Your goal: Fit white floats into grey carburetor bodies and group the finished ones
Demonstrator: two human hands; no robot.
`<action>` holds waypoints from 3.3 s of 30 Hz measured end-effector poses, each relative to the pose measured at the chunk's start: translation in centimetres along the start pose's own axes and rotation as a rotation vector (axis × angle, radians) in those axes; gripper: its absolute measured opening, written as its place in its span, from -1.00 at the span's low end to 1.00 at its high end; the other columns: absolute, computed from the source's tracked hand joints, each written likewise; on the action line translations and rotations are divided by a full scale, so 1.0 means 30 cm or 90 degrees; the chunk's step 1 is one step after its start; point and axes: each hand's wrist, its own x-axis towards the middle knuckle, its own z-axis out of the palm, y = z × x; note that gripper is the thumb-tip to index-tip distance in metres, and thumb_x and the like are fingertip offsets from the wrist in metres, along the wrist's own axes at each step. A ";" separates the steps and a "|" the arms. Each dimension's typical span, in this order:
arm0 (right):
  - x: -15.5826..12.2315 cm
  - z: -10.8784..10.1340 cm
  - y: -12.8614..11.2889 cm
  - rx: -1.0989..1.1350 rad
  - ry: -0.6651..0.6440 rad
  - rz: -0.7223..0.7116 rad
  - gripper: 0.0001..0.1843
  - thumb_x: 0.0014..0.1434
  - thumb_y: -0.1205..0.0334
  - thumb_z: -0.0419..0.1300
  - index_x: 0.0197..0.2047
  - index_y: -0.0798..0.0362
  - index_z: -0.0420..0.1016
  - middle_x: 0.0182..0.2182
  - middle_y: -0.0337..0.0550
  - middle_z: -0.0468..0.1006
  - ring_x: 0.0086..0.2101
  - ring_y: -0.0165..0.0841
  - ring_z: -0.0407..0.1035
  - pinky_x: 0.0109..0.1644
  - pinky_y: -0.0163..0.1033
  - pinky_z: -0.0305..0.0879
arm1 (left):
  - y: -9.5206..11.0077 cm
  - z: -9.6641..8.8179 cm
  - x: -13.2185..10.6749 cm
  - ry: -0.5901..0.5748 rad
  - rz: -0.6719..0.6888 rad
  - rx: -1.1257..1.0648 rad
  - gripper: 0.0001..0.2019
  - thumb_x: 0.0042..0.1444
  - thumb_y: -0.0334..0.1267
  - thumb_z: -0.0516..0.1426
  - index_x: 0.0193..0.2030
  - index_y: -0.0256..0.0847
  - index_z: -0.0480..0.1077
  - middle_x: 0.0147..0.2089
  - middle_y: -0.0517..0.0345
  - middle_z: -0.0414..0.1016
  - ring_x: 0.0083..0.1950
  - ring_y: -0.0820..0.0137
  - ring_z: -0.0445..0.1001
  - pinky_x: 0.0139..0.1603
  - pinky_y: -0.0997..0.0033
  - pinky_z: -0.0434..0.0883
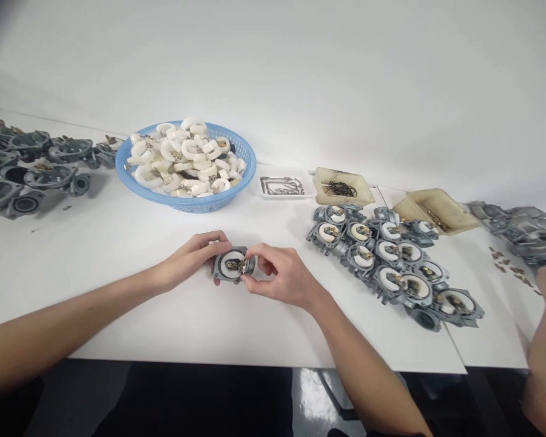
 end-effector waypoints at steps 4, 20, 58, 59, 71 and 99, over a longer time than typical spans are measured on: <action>0.000 0.001 0.001 -0.012 0.001 0.000 -0.73 0.14 0.32 0.36 -0.10 -0.02 0.46 -0.51 -0.40 0.23 -0.51 -0.49 0.12 -0.42 -0.36 0.17 | 0.001 0.000 -0.003 -0.002 0.001 -0.002 -0.62 0.26 0.09 0.19 -0.30 -0.22 0.34 -0.34 0.09 0.61 -0.50 0.34 0.55 -0.40 0.32 0.41; 0.001 0.016 0.001 -0.073 0.005 -0.012 -0.54 0.12 0.20 0.42 0.06 -0.05 0.43 -0.49 -0.40 0.25 -0.52 -0.50 0.17 -0.42 -0.39 0.20 | -0.002 0.000 -0.002 -0.003 0.002 -0.006 -0.62 0.26 0.09 0.19 -0.30 -0.22 0.34 -0.35 0.11 0.60 -0.49 0.34 0.55 -0.38 0.32 0.44; 0.003 0.027 -0.003 -0.057 0.041 -0.039 -0.64 0.13 0.24 0.37 0.00 -0.02 0.45 -0.51 -0.41 0.24 -0.54 -0.52 0.13 -0.44 -0.40 0.20 | -0.010 -0.001 0.001 -0.007 0.008 -0.007 -0.63 0.28 0.07 0.19 -0.30 -0.23 0.35 -0.37 0.11 0.59 -0.49 0.34 0.56 -0.42 0.35 0.47; 0.003 0.027 -0.003 -0.057 0.039 -0.037 -0.64 0.13 0.23 0.37 0.00 -0.02 0.45 -0.51 -0.41 0.24 -0.54 -0.52 0.13 -0.44 -0.40 0.20 | -0.010 -0.001 0.001 -0.006 0.008 -0.007 -0.63 0.28 0.07 0.19 -0.30 -0.23 0.36 -0.37 0.11 0.60 -0.49 0.34 0.55 -0.43 0.35 0.47; 0.004 0.033 -0.002 -0.089 0.046 -0.079 -0.61 0.18 0.15 0.38 0.05 -0.02 0.46 -0.51 -0.40 0.26 -0.54 -0.51 0.16 -0.46 -0.39 0.20 | -0.012 0.003 0.004 -0.006 0.009 0.006 -0.63 0.26 0.08 0.20 -0.28 -0.23 0.35 -0.39 0.12 0.60 -0.52 0.35 0.55 -0.47 0.39 0.43; 0.002 0.011 0.003 -0.113 0.094 -0.110 -0.69 0.14 0.28 0.37 -0.04 -0.02 0.48 -0.52 -0.42 0.22 -0.56 -0.52 0.11 -0.45 -0.38 0.19 | -0.005 -0.003 0.003 0.003 -0.006 0.000 -0.58 0.26 0.15 0.18 -0.30 -0.22 0.36 -0.34 0.08 0.63 -0.50 0.32 0.55 -0.37 0.27 0.42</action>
